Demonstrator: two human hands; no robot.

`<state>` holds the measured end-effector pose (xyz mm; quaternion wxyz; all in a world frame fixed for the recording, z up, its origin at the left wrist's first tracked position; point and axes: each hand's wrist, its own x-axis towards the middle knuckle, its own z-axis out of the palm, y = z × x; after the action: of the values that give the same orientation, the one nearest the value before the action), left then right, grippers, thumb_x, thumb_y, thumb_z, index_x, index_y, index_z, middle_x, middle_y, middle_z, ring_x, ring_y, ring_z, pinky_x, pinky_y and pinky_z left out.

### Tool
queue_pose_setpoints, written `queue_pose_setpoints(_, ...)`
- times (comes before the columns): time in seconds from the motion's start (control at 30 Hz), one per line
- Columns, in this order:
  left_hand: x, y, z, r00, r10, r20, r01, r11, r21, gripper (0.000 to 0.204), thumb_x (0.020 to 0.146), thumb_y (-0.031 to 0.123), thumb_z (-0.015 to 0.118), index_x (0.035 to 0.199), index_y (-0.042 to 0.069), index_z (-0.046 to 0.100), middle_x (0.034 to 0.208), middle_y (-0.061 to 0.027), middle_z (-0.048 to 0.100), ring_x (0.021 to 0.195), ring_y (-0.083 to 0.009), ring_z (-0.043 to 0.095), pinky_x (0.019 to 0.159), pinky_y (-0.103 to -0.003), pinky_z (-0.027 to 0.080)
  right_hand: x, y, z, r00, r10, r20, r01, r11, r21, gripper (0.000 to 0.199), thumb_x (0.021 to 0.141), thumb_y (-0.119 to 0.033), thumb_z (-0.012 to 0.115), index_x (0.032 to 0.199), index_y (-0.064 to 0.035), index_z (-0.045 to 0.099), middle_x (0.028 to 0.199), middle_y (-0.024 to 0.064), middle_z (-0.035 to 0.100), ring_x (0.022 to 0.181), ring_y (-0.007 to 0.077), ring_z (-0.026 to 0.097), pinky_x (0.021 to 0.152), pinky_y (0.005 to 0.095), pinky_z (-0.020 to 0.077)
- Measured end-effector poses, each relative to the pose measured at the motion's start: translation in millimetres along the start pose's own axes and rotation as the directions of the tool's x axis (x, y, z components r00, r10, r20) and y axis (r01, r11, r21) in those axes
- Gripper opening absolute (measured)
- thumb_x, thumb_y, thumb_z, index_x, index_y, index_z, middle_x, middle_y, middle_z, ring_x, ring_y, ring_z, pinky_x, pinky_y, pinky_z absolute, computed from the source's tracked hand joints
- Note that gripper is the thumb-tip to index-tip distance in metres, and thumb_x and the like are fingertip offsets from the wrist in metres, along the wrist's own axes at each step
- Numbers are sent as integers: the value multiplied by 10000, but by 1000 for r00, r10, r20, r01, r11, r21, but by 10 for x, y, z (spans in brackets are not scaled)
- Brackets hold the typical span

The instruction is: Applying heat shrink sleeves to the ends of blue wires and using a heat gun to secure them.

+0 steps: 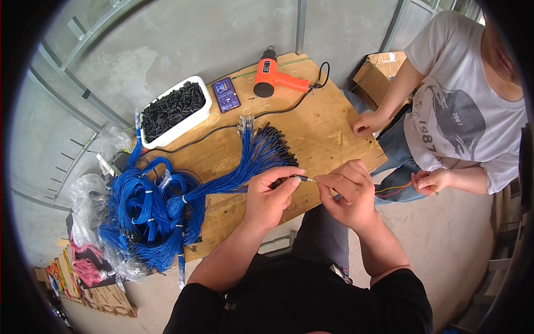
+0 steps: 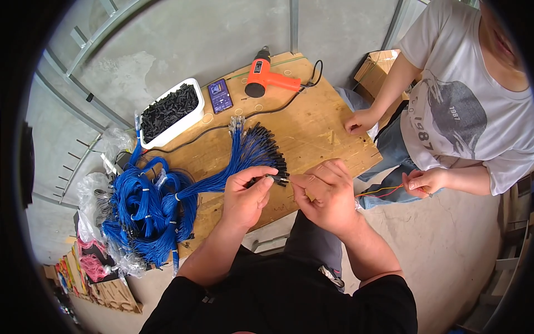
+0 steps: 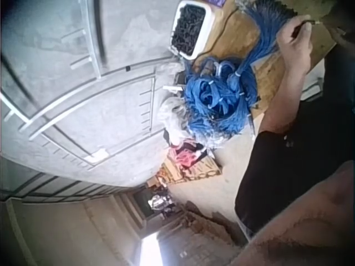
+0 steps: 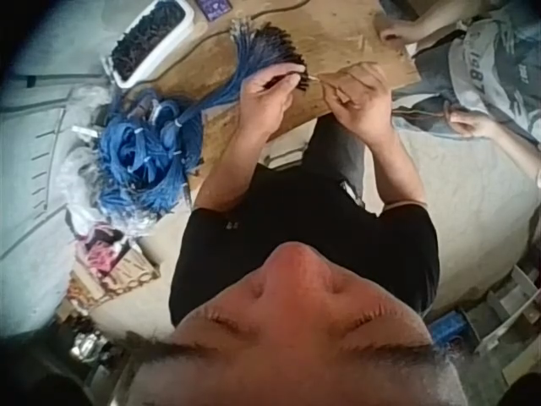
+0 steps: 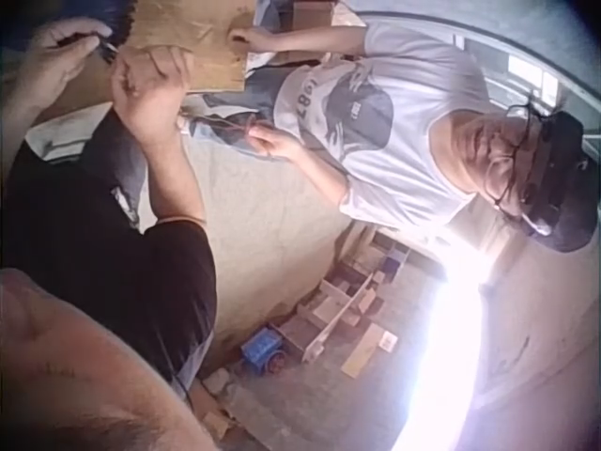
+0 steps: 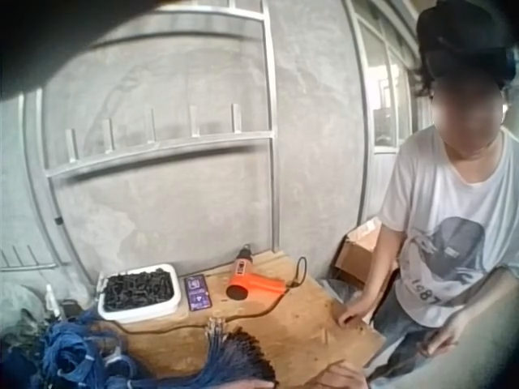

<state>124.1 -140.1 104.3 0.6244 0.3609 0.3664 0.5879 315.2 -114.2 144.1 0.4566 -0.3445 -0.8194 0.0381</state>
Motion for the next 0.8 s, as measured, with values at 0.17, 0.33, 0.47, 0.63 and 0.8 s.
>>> queue_pose_setpoints(0.17,2,22,13,1000,17,5,-18,997,74,182,917,46,697,1091,-4,707,692,45,530,514,-17,404,447,-195,299,7,3,7,1000,6,0,-6,1000,-2,224,647,32,758,837,-83,729,715,25,631,645,199,586,663,327,437)
queue_pose_setpoints(0.33,21,-24,-28,1000,-11,14,11,1000,6,176,915,41,697,1084,-7,704,703,37,539,519,-19,405,453,-193,297,6,-5,13,999,41,18,-42,998,41,217,655,35,755,837,-80,732,712,33,637,643,204,591,660,324,438)
queue_pose_setpoints(0.47,19,-37,-45,998,-4,56,9,997,-76,154,921,37,688,1067,-11,703,719,22,556,529,-26,414,461,-197,309,0,-21,-10,994,100,44,-105,988,117,190,675,36,754,834,-67,736,705,47,644,639,210,595,642,320,443)
queue_pose_setpoints(0.63,43,-61,-71,993,27,111,-20,998,-65,128,925,30,679,1047,3,703,730,13,562,531,-34,425,465,-204,325,-29,-48,-55,938,302,171,-342,888,307,118,741,24,730,839,-42,734,696,60,650,617,197,602,615,315,466)
queue_pose_setpoints(0.8,76,-114,-131,982,68,178,-60,997,-47,121,926,21,670,1044,18,701,726,13,551,528,-39,431,465,-206,331,-27,-47,-70,874,403,272,-485,769,418,73,770,33,717,832,-5,726,692,77,650,614,172,606,580,298,467)
